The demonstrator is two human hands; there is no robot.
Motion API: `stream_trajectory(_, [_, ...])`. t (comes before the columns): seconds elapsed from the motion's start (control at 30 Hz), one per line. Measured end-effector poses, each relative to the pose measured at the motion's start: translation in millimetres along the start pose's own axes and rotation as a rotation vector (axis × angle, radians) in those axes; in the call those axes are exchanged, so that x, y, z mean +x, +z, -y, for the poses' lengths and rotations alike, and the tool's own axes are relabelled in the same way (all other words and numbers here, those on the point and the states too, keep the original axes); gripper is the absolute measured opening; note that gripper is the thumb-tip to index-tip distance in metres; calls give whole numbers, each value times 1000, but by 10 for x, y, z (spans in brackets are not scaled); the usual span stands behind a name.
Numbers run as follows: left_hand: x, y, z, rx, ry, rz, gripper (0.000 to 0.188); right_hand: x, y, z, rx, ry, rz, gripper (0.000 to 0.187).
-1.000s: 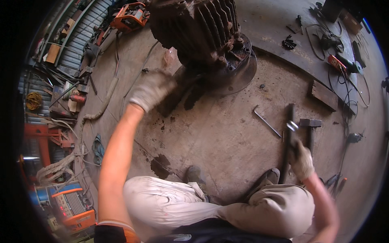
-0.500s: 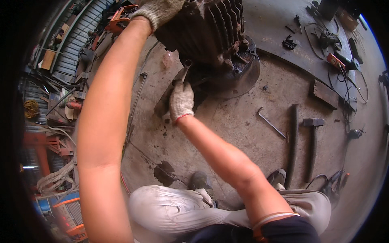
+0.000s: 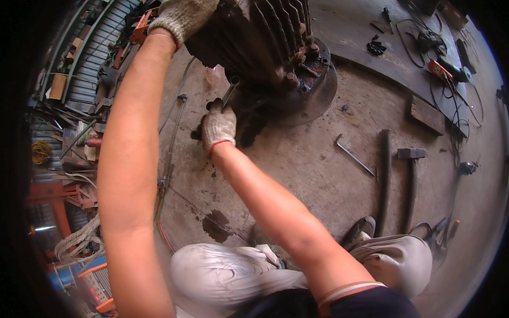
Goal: The person disassembles a motor by striking it with a hammer, using a wrench to loosen bolts, and applying heat with a blowtorch. The person repeatedly repositions the motor and uses multiple tools to remove components.
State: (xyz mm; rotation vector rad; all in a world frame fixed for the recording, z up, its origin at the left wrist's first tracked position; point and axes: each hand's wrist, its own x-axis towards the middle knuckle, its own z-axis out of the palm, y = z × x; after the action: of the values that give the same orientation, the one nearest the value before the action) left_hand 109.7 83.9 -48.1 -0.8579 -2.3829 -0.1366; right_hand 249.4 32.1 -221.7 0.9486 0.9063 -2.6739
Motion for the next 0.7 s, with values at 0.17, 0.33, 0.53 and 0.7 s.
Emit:
stream_trajectory(0.17, [12, 2, 32, -6, -133, 176, 91, 6, -763, 1024, -781, 238, 302, 40])
stream_trajectory(0.33, [-16, -55, 20, -77, -108, 189, 86, -125, -970, 1343, -1222, 57, 549, 48])
stream_trajectory(0.53, [-13, -63, -29, -44, -60, 56, 85, -404, -1569, 1408, -1037, 50, 410, 44])
stream_trajectory(0.7, [50, -10, 39, 70, -185, 229, 82, -263, -1946, 1560, -1131, 86, 355, 41])
